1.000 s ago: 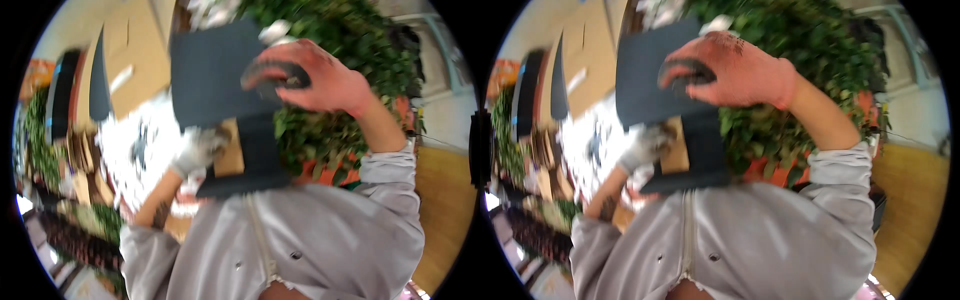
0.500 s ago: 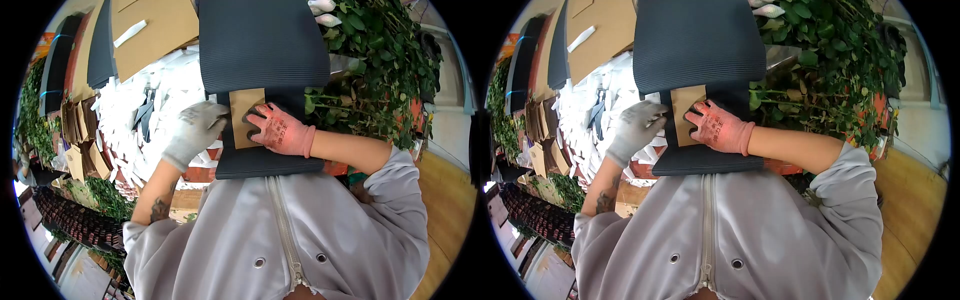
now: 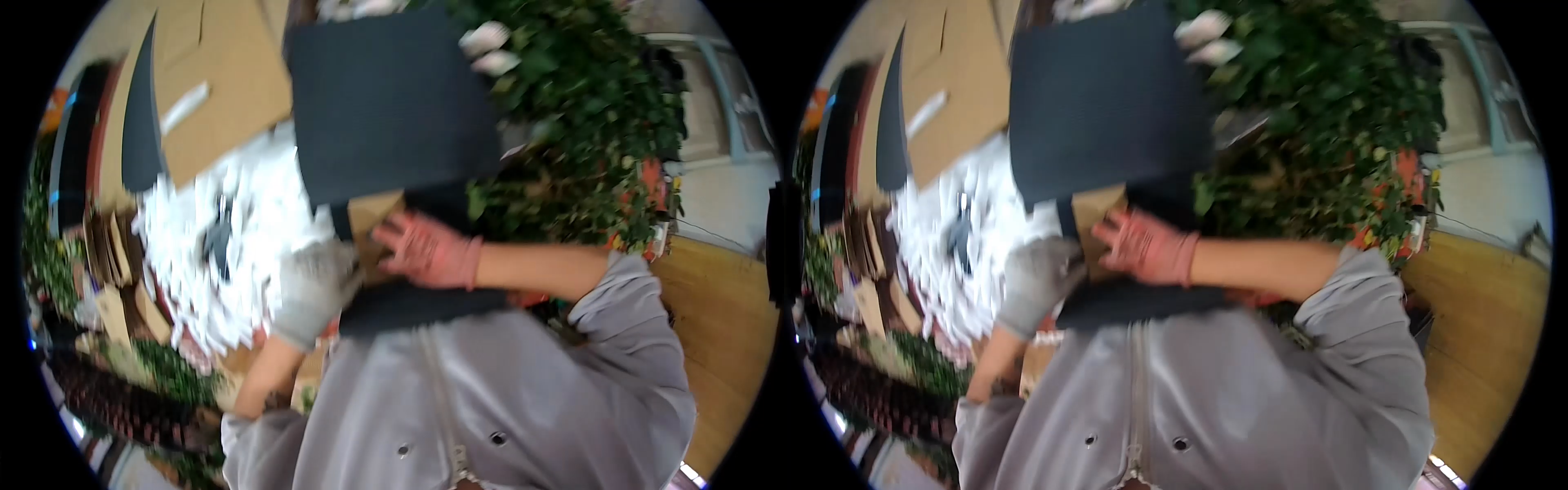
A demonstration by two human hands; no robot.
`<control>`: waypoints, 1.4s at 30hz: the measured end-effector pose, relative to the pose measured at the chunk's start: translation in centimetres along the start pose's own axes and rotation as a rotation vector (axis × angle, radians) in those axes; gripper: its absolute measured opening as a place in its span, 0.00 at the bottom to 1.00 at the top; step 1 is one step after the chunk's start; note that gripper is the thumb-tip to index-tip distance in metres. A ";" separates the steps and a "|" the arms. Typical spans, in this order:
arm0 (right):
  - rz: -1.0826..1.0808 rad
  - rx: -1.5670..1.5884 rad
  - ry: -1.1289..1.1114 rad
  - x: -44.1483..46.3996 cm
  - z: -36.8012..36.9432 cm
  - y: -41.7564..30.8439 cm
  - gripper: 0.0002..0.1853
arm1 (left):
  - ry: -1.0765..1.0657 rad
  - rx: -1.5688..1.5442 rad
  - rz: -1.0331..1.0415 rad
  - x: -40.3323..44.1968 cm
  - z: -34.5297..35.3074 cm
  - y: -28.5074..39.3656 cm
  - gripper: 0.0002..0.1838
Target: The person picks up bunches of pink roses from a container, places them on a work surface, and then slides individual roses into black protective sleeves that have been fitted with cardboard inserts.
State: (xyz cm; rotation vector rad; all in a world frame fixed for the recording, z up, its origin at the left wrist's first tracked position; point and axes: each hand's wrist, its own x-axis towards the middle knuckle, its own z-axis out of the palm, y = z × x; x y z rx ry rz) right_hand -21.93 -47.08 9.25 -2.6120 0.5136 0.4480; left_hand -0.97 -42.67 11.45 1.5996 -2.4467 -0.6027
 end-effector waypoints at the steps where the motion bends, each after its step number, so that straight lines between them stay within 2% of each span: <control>1: -0.032 -0.132 0.252 -0.6 1.3 0.3 0.19 | 0.026 0.027 0.215 1.4 -1.7 1.2 0.14; 2: -0.073 -0.266 0.493 -1.3 2.2 0.2 0.20 | 0.011 0.057 0.289 1.5 -0.4 0.8 0.16; 4: -0.036 -0.026 0.249 -2.7 -0.4 -0.1 0.21 | -0.182 0.147 0.304 2.6 -0.1 0.9 0.22; 6: 0.104 0.324 -0.146 -5.6 -10.3 -0.9 0.21 | -0.269 0.212 0.225 3.2 0.0 1.6 0.23; 7: 0.018 0.103 0.251 -7.0 -9.2 0.2 0.23 | -0.270 0.237 0.243 3.4 -0.1 1.8 0.22; 8: -0.065 -0.003 0.429 -7.8 -14.0 1.4 0.22 | -0.280 0.257 0.257 3.5 -0.3 2.0 0.21; 9: -0.045 -0.167 0.847 -7.0 -13.7 4.8 0.21 | -0.270 0.267 0.256 3.9 -0.5 2.3 0.21; 10: 0.122 -0.173 0.834 -6.9 -17.2 7.2 0.20 | -0.351 0.245 0.230 4.2 -0.8 2.6 0.22; 11: 0.366 0.015 0.723 -6.4 -21.7 9.0 0.20 | -0.433 0.227 0.202 4.5 -1.1 2.7 0.23; 12: 0.417 -0.300 1.070 -4.0 -21.1 14.1 0.18 | -0.424 0.250 0.196 4.7 -1.3 2.8 0.23; 14: 0.751 -0.537 0.687 -2.0 -24.3 19.9 0.17 | -0.518 0.232 0.245 4.8 -1.6 3.0 0.23; 16: 0.962 -0.631 0.382 -1.7 -25.0 22.0 0.14 | -0.592 0.265 0.257 5.6 -4.9 5.1 0.22; 17: 0.975 -0.628 0.394 -1.7 -24.5 23.8 0.14 | -0.530 0.129 0.299 5.8 -6.5 5.4 0.21; 18: 0.898 -0.674 0.418 -1.5 -23.6 26.3 0.13 | -0.469 -0.016 0.335 5.9 -7.6 5.6 0.20; 19: 0.816 -0.725 0.440 -1.4 -22.8 29.2 0.12 | -0.466 -0.013 0.336 6.3 -9.1 5.9 0.20; 21: 0.918 -0.810 0.587 -4.9 -24.8 27.8 0.07 | -0.248 -0.361 0.515 8.7 -12.0 6.1 0.20; 23: 0.788 -0.630 0.970 -8.9 -26.3 29.7 0.11 | -0.094 -0.306 0.537 12.7 -13.6 4.5 0.16; 24: 0.801 -0.366 1.043 -10.8 -27.9 28.6 0.15 | -0.011 -0.373 0.382 14.6 -15.4 4.8 0.16; 25: 0.792 -0.313 1.138 -12.5 -28.3 29.5 0.18 | 0.058 -0.645 0.185 17.5 -14.6 3.5 0.17; 26: 0.864 -0.345 1.159 -13.9 -28.9 28.1 0.20 | 0.040 -0.761 0.124 21.2 -14.6 1.8 0.19; 27: 0.855 -0.343 1.185 -14.8 -28.8 28.1 0.21 | 0.192 -0.485 0.184 25.2 -14.3 0.1 0.19; 28: 0.846 -0.343 1.210 -15.5 -28.6 28.4 0.22 | 0.355 -0.142 0.138 27.0 -15.1 1.0 0.19; 30: 0.829 -0.311 1.096 -15.6 -27.8 29.8 0.22 | 0.547 0.203 0.274 33.7 -13.5 -1.6 0.19; 32: 0.836 -0.135 0.950 -14.6 -27.7 29.0 0.23 | 0.444 0.393 0.138 37.6 -14.0 -1.3 0.26; 34: 0.975 -0.250 0.758 -12.2 -26.5 30.2 0.23 | 0.132 0.232 -0.128 39.1 -14.0 -0.2 0.35; 35: 1.053 -0.191 0.455 -11.9 -27.7 28.7 0.23 | 0.125 0.197 -0.166 39.9 -13.8 -0.6 0.38; 36: 1.110 -0.126 0.144 -11.9 -29.6 26.7 0.22 | 0.116 0.262 -0.216 40.1 -14.4 -0.5 0.36; 37: 1.077 -0.175 0.088 -11.6 -30.6 25.9 0.21 | 0.124 0.264 -0.194 40.3 -14.9 -0.9 0.36; 38: 0.974 -0.407 0.464 -10.9 -30.3 25.1 0.21 | 0.131 0.266 -0.175 40.6 -15.4 -1.8 0.35; 40: 0.726 -0.530 0.667 -8.5 -31.4 23.1 0.22 | 0.108 0.029 -0.073 40.7 -15.4 -3.6 0.34; 42: 0.638 -0.342 0.649 -3.5 -29.6 26.0 0.22 | 0.048 -0.318 -0.039 42.6 -13.7 -7.2 0.32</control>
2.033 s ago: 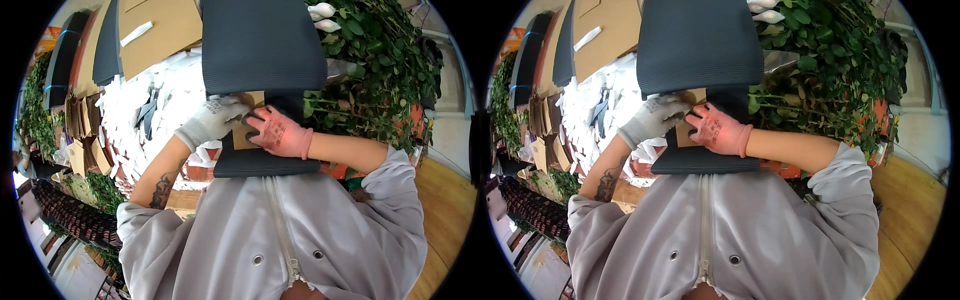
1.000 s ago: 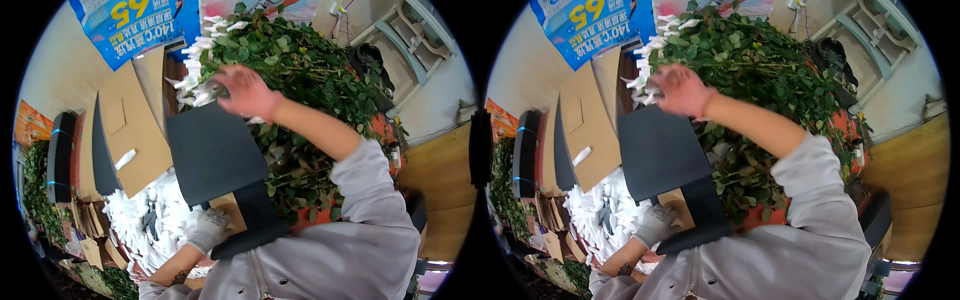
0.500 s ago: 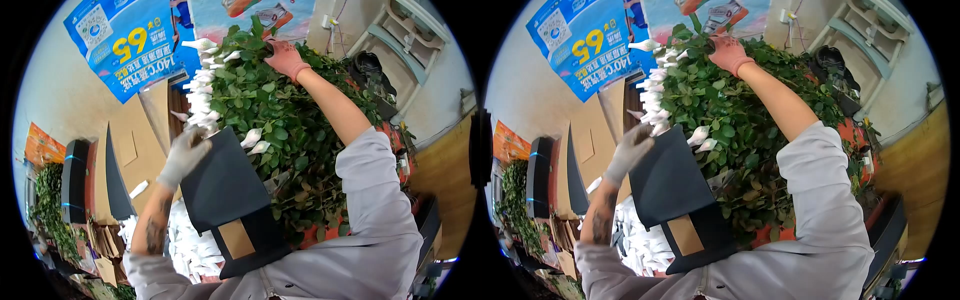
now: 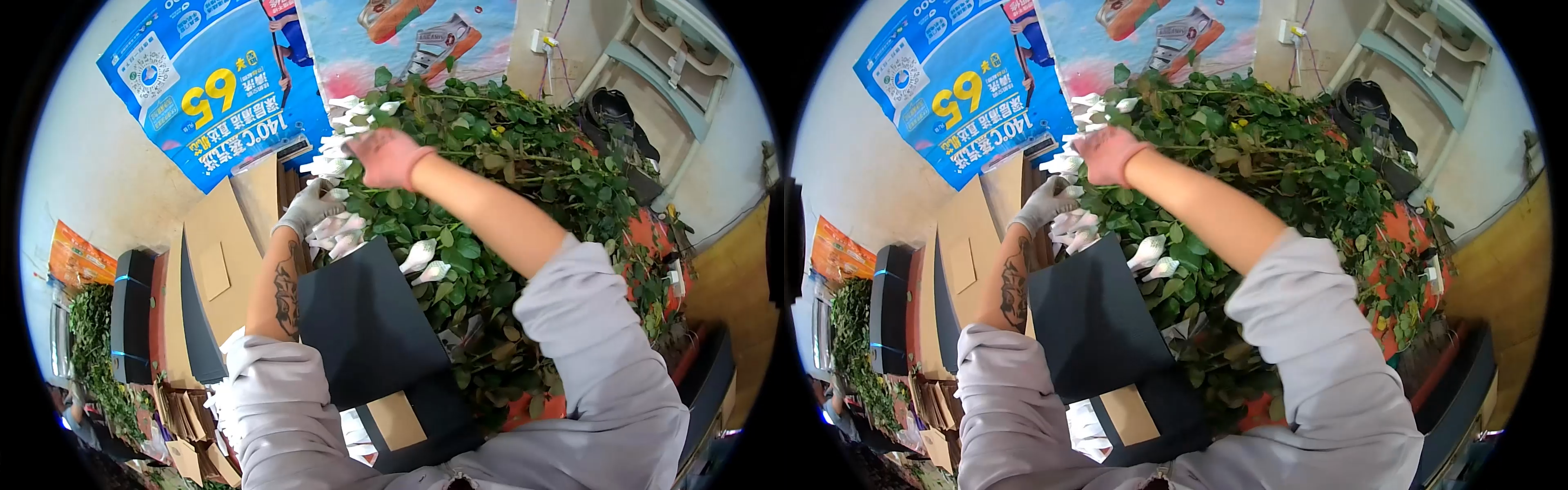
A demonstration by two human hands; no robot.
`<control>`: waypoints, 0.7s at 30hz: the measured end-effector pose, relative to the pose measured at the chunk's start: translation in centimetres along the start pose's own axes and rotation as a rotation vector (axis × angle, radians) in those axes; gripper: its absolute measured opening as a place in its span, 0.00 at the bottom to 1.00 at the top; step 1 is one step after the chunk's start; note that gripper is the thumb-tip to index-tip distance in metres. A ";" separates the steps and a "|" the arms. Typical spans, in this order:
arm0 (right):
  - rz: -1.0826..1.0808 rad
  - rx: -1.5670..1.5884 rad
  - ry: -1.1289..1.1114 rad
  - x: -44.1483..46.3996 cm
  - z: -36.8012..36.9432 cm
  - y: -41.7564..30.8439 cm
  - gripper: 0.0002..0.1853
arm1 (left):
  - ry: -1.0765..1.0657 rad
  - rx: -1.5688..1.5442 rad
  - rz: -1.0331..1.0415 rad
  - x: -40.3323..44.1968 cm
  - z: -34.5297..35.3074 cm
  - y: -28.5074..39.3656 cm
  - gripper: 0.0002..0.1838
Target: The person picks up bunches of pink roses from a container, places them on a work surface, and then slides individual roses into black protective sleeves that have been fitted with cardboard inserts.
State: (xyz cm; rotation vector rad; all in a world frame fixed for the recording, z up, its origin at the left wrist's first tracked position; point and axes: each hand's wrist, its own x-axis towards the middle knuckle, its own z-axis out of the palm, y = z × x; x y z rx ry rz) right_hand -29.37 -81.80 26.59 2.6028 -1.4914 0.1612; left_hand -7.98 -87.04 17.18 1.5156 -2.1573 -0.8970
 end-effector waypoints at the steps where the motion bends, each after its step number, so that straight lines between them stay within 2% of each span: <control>1: 0.050 -0.047 -0.036 0.2 1.6 -0.6 0.22 | 0.015 0.033 -0.063 -1.3 -0.4 1.9 0.30; 2: 0.047 -0.073 -0.243 0.9 2.0 -0.4 0.27 | 0.030 0.008 -0.028 -1.5 -0.6 1.8 0.29; 4: 0.185 0.075 -0.421 2.0 3.0 0.4 0.30 | -0.039 -0.219 -0.014 -0.6 -0.4 -0.4 0.28; 5: 0.188 0.108 -0.445 2.3 3.9 0.9 0.31 | -0.014 -0.308 0.036 -1.1 -0.3 -0.5 0.25; 6: 0.192 0.140 -0.470 2.5 4.8 1.4 0.32 | 0.015 -0.252 0.053 -1.5 -0.3 -0.6 0.24; 8: 0.119 0.160 -0.499 1.5 4.4 0.5 0.31 | 0.111 -0.347 -0.039 -2.5 -0.2 -0.3 0.23; 10: 0.093 0.056 -0.427 0.7 4.9 -0.2 0.28 | 0.110 -0.370 -0.044 -2.6 0.1 -1.3 0.20; 11: 0.077 -0.110 -0.413 0.2 5.1 -0.9 0.27 | 0.146 -0.586 -0.046 -2.4 0.3 -1.9 0.18; 12: 0.017 -0.146 -0.370 0.2 6.1 -0.8 0.22 | 0.178 -0.798 -0.045 -2.0 0.5 -2.3 0.16; 14: 0.056 -0.088 -0.246 0.1 6.2 -0.2 0.20 | 0.454 -0.579 0.039 -3.9 0.0 0.2 0.17; 16: 0.097 -0.072 -0.127 0.1 4.9 1.3 0.17 | 0.706 -0.607 0.189 -4.7 -0.2 1.6 0.16; 17: 0.103 -0.037 0.053 -0.6 3.5 1.9 0.17 | 0.713 -0.609 0.188 -5.8 -0.5 2.1 0.16; 18: 0.155 0.064 0.055 -0.9 1.8 3.0 0.19 | 0.589 -0.742 0.141 -7.1 -0.8 2.5 0.14; 19: 0.161 0.115 0.177 -1.1 1.3 4.7 0.21 | 0.461 -0.875 0.105 -8.2 -1.3 3.5 0.12; 21: 0.193 0.185 0.321 -2.6 -2.8 6.0 0.24 | 0.131 -0.818 0.000 -10.5 -1.8 7.4 0.13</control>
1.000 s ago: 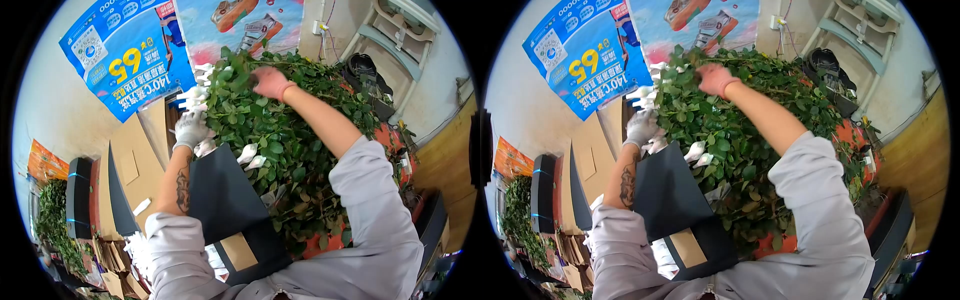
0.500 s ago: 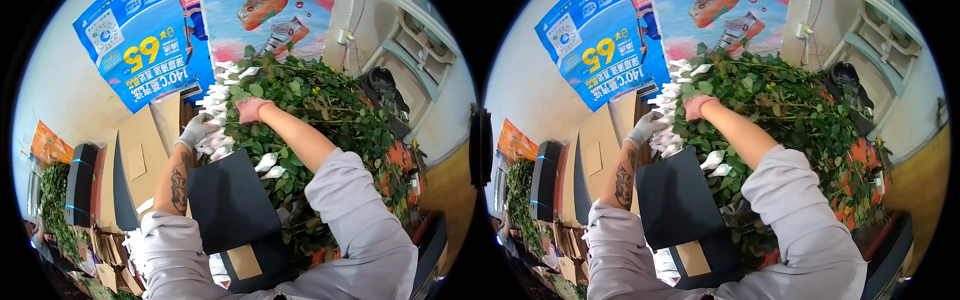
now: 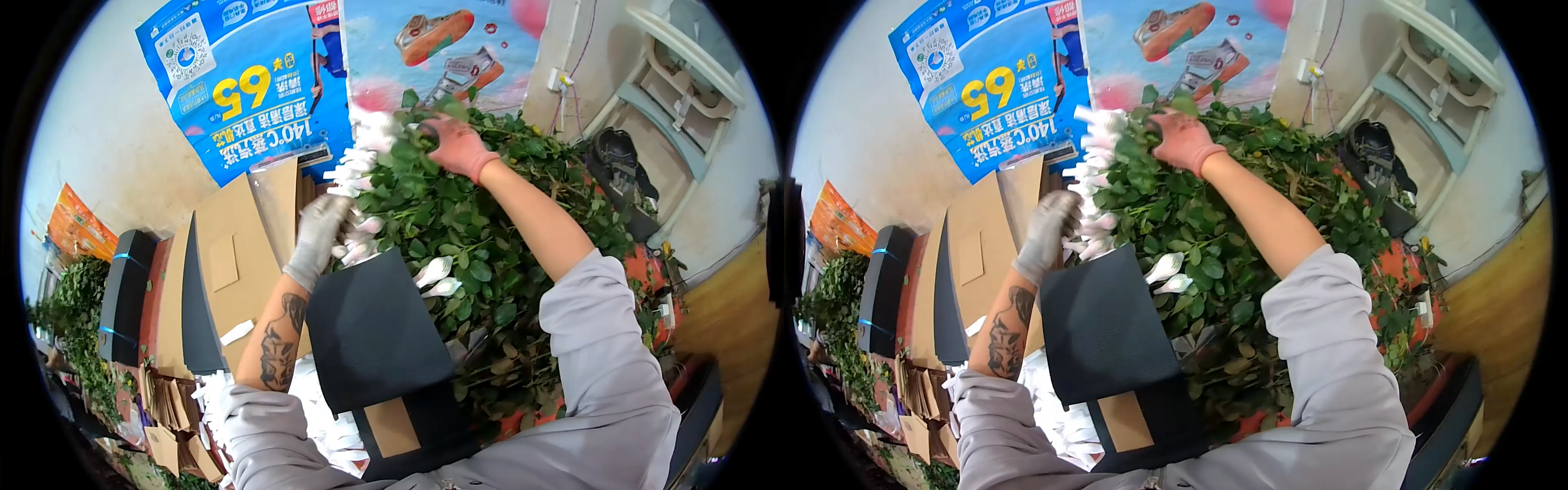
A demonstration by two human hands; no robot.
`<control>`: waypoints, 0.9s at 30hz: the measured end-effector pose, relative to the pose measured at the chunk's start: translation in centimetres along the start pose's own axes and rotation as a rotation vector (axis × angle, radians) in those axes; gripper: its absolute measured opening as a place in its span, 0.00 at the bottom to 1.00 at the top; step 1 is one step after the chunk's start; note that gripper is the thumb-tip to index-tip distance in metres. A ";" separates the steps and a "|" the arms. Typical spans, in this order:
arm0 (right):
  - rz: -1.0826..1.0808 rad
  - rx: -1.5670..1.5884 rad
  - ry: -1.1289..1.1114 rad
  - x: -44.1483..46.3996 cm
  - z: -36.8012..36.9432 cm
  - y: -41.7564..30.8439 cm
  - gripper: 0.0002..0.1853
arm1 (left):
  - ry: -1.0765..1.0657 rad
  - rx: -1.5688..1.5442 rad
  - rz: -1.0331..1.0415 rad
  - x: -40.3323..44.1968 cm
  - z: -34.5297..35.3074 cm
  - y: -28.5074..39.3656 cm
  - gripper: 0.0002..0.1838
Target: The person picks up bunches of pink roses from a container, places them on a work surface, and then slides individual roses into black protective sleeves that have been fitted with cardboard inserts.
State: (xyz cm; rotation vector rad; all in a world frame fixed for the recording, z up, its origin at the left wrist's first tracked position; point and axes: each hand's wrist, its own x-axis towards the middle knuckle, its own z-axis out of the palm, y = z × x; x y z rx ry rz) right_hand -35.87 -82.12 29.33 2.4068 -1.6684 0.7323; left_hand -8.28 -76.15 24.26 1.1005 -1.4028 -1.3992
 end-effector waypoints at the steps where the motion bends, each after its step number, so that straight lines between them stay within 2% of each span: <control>1: -0.016 0.020 0.090 -0.1 -1.8 0.6 0.26 | -0.162 0.052 -0.100 -0.9 1.6 1.2 0.16; 3: -0.055 0.173 0.165 -0.9 -5.3 0.6 0.29 | -0.317 -0.154 -0.011 -1.1 5.5 0.8 0.34; 4: -0.072 0.308 0.149 -0.1 -4.1 3.7 0.31 | -0.306 -0.235 0.095 -0.5 7.3 0.9 0.42; 5: -0.077 0.298 0.152 -0.4 -5.2 3.4 0.31 | -0.293 -0.314 0.199 0.5 9.2 1.3 0.51; 6: -0.171 0.307 0.069 -0.9 -6.6 2.7 0.32 | -0.316 -0.464 0.333 2.2 10.9 1.7 0.50; 7: -0.260 0.316 -0.013 -1.7 -7.5 2.1 0.33 | -0.306 -0.571 0.449 1.9 12.4 4.6 0.41; 8: -0.307 0.178 0.075 -2.6 -7.5 1.2 0.36 | -0.355 -0.690 0.390 2.9 12.8 6.0 0.40; 9: -0.046 0.157 0.093 -4.2 -8.0 -0.8 0.39 | -0.408 -0.808 0.316 3.9 13.3 7.1 0.39; 11: -0.029 0.121 0.155 -5.3 -9.1 -2.0 0.41 | -0.437 -0.725 0.322 5.3 14.3 8.5 0.31; 12: 0.054 0.038 0.158 -5.3 -9.4 -1.7 0.36 | -0.470 -0.661 0.353 5.4 15.1 9.0 0.28; 13: 0.037 -0.013 0.239 -5.3 -10.3 -0.5 0.34 | -0.494 -0.559 0.565 4.5 16.0 10.0 0.32; 15: 0.006 -0.149 0.432 -5.7 -12.8 1.6 0.27 | -0.469 -0.123 0.627 0.4 15.5 12.5 0.39; 16: 0.007 -0.195 0.499 -6.0 -15.0 2.7 0.27 | -0.335 0.024 0.700 1.7 15.7 10.5 0.43; 17: 0.020 -0.211 0.535 -6.7 -17.6 3.7 0.27 | -0.329 0.154 0.727 1.9 15.8 8.7 0.41; 18: 0.030 -0.225 0.567 -7.6 -20.4 4.5 0.28 | -0.317 0.519 0.592 0.7 15.4 7.6 0.37; 21: 0.072 -0.239 0.602 -10.8 -28.9 6.3 0.29 | -0.626 1.201 0.111 -0.1 15.5 1.2 0.29; 24: 0.099 -0.170 0.592 -13.7 -35.6 6.3 0.31 | -0.589 1.290 0.183 -0.1 15.6 -5.4 0.24; 26: 0.087 -0.051 0.557 -14.3 -37.8 5.8 0.33 | -0.581 1.304 0.269 -0.5 16.0 -5.5 0.16; 27: 0.068 0.031 0.532 -14.3 -38.4 5.4 0.34 | -0.507 1.262 0.321 -0.7 16.2 -5.2 0.14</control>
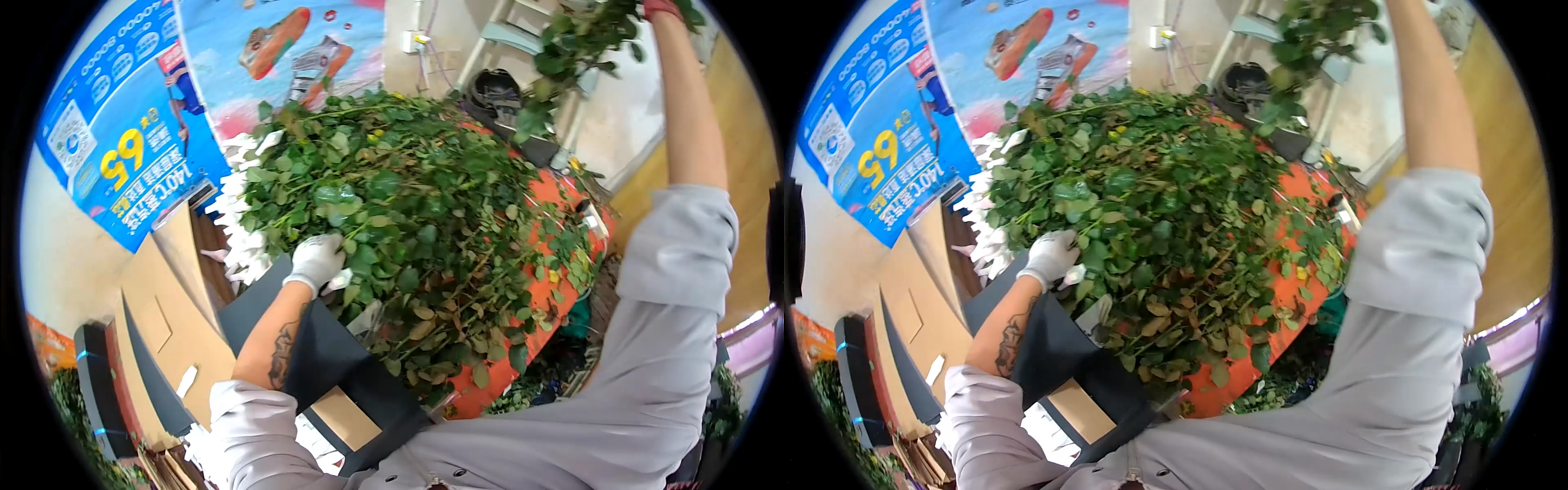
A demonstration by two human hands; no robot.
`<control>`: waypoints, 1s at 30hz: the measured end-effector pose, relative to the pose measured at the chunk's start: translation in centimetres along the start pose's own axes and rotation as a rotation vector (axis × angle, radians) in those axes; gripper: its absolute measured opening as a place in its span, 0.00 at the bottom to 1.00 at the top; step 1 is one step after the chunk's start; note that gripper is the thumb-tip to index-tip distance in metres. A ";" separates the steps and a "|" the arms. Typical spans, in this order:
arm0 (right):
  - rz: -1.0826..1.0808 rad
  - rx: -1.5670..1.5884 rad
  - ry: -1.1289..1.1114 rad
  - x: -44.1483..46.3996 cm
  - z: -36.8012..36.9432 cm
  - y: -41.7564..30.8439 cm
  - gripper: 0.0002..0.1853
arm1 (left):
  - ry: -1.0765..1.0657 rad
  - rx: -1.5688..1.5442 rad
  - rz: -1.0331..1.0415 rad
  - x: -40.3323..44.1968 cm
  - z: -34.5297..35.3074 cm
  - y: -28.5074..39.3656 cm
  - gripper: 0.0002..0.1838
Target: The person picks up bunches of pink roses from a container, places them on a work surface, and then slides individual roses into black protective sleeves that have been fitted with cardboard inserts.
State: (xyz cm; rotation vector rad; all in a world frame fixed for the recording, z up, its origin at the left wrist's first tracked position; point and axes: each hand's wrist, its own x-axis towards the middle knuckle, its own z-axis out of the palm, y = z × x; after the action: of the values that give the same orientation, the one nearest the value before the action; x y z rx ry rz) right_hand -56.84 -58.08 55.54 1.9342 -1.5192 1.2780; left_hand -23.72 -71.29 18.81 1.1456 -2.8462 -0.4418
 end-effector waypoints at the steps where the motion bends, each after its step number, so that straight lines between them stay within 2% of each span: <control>1: -0.001 0.082 -0.039 0.1 -0.1 -0.3 0.34 | 0.108 0.004 0.049 0.5 0.4 -0.2 0.13; 2: -0.001 0.182 -0.083 0.2 0.1 -0.7 0.35 | 0.211 0.011 0.094 1.0 0.7 -0.4 0.12; 4: -0.005 0.384 -0.156 0.5 1.5 -1.5 0.37 | -0.056 -0.022 0.002 1.9 -0.2 -0.1 0.17; 6: -0.033 0.580 -0.242 0.8 3.4 -2.2 0.38 | -0.288 -0.150 0.019 1.4 -1.5 -0.5 0.23; 7: -0.049 0.667 -0.280 0.9 4.3 -2.4 0.39 | -0.229 -0.210 0.202 2.0 -1.9 -2.4 0.26; 8: -0.068 0.742 -0.317 1.1 5.1 -2.5 0.40 | -0.177 -0.303 0.199 1.5 -5.2 -2.4 0.23; 10: -0.087 0.890 -0.385 1.5 6.8 -2.4 0.42 | 0.242 -0.185 -0.037 2.1 -6.8 -6.7 0.18; 12: -0.102 0.992 -0.444 1.4 8.5 -1.9 0.44 | 0.328 0.111 -0.236 3.1 -6.7 -11.7 0.14; 13: -0.104 0.980 -0.438 1.3 9.5 -1.2 0.44 | 0.381 0.272 -0.252 3.1 -6.6 -13.7 0.14; 14: -0.308 0.453 -0.272 1.1 10.5 -0.2 0.35 | 0.435 0.433 -0.268 3.0 -6.4 -15.2 0.15; 16: -0.636 -0.612 0.081 1.0 12.5 1.5 0.18 | 0.393 0.394 -0.326 4.0 -6.3 -17.0 0.16; 17: -0.753 -0.566 0.167 1.3 13.6 1.3 0.11 | 0.349 0.395 -0.403 4.2 -7.3 -15.6 0.20; 18: -0.718 -0.729 0.084 0.8 14.4 0.7 0.10 | 0.346 0.392 -0.402 4.8 -7.6 -15.5 0.20; 19: -0.684 -0.742 0.060 0.7 15.5 0.7 0.10 | 0.305 0.474 -0.409 5.5 -7.9 -15.5 0.22; 22: -0.642 -0.715 0.031 0.2 17.5 1.6 0.10 | 0.224 0.569 -0.409 6.6 -8.0 -15.1 0.23; 24: -0.568 -0.612 0.002 -0.4 18.4 2.0 0.13 | 0.055 0.476 -0.519 7.8 -8.1 -15.3 0.22; 26: -0.577 -0.445 -0.047 -0.8 18.6 2.8 0.18 | -0.067 0.470 -0.509 7.6 -9.4 -13.3 0.24; 29: -0.565 -0.427 -0.017 -1.5 18.5 4.1 0.15 | -0.053 0.546 -0.486 6.9 -8.7 -11.8 0.24; 30: -0.548 -0.518 0.010 -1.7 18.5 4.6 0.15 | 0.000 0.555 -0.457 7.2 -7.9 -12.8 0.24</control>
State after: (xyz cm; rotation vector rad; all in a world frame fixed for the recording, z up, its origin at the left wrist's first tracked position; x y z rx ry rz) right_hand -53.22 -72.40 43.37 1.7981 -1.0575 0.5868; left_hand -19.17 -87.00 22.38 1.8871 -2.7631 0.3773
